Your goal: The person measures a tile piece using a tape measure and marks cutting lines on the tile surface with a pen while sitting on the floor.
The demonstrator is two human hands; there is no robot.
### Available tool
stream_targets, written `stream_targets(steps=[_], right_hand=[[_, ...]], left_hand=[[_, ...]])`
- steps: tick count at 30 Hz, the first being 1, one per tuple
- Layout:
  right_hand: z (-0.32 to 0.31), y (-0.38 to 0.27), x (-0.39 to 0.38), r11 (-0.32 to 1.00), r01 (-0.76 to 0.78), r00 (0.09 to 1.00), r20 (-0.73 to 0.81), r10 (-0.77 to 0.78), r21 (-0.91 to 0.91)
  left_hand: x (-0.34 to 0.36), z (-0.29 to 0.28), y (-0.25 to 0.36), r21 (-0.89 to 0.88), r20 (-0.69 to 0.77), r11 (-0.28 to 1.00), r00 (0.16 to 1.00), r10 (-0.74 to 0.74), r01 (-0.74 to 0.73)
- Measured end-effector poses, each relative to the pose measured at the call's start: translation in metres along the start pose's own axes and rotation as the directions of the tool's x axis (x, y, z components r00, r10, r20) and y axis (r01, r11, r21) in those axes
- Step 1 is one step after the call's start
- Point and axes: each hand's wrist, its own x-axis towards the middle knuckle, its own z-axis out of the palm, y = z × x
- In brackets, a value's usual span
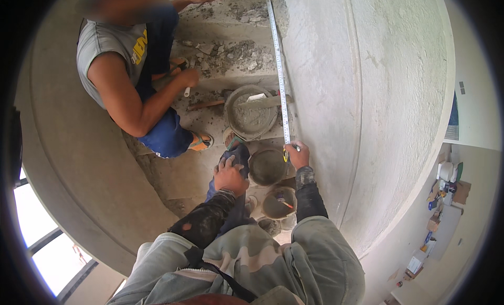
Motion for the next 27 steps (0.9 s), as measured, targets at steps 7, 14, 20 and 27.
stream_targets(steps=[7, 14, 20, 27], right_hand=[[0.007, -0.001, 0.007, 0.996, -0.034, 0.999, -0.035, 0.031, -0.081], [0.011, 0.013, 0.012, 0.996, -0.053, 0.997, -0.062, 0.049, -0.066], [0.009, 0.019, 0.014, 0.997, -0.035, 0.998, -0.058, 0.031, -0.068], [0.006, 0.013, 0.005, 0.998, -0.001, 0.998, -0.057, -0.003, -0.061]], left_hand=[[0.010, 0.000, -0.003, -0.016, -0.011, 1.000, 1.000, -0.020, 0.020], [0.008, 0.006, -0.005, -0.005, -0.033, 1.000, 0.999, -0.021, 0.020], [0.004, 0.003, -0.005, -0.035, -0.021, 0.999, 1.000, -0.022, 0.021], [-0.004, -0.004, -0.002, -0.022, 0.014, 0.999, 1.000, -0.024, 0.024]])
